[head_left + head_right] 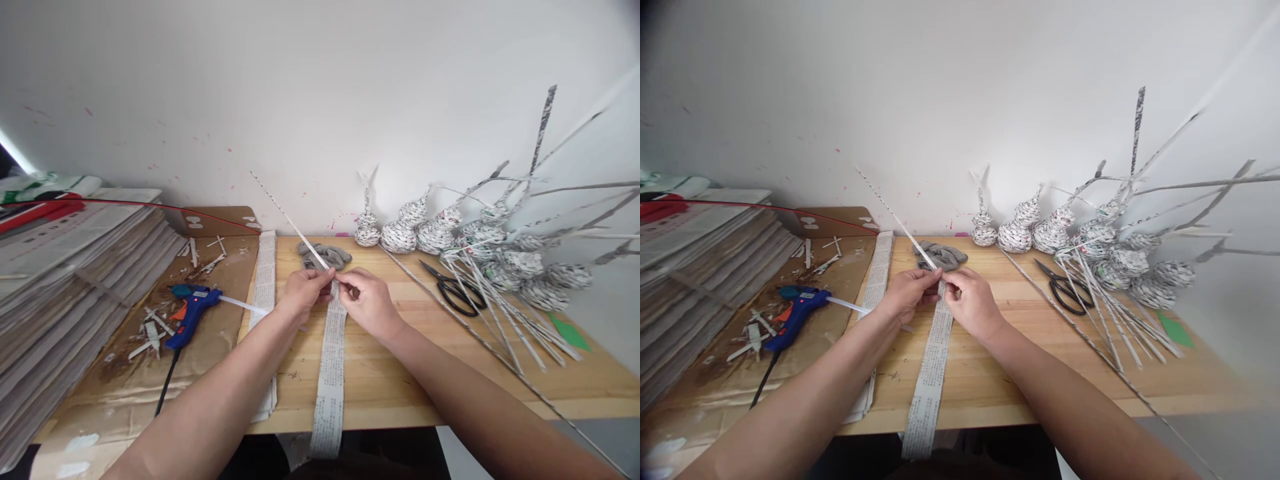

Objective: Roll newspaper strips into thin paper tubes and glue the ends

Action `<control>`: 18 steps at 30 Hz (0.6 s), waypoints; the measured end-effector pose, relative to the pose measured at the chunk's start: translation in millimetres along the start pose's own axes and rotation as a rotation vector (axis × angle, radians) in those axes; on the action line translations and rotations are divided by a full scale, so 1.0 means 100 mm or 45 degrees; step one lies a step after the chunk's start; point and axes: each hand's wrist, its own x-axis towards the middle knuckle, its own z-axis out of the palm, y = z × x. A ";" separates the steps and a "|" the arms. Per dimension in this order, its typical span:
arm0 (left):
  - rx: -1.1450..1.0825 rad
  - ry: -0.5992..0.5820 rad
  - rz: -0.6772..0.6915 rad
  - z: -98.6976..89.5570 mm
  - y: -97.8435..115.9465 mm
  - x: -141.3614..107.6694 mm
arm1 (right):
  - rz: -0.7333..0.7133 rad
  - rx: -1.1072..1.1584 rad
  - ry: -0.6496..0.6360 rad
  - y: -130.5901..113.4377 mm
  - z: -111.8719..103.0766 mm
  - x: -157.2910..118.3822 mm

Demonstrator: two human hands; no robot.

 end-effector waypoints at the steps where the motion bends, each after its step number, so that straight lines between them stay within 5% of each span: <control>1: -0.020 0.008 -0.007 0.00 -0.01 0.00 | 0.007 -0.008 0.008 0.00 0.00 0.00; 10: 0.031 0.037 0.074 0.02 -0.03 0.00 | 0.063 -0.030 0.016 0.04 0.05 -0.04; 18: 0.162 0.062 0.138 0.01 0.02 0.01 | 0.254 0.234 -0.052 -0.01 0.04 -0.02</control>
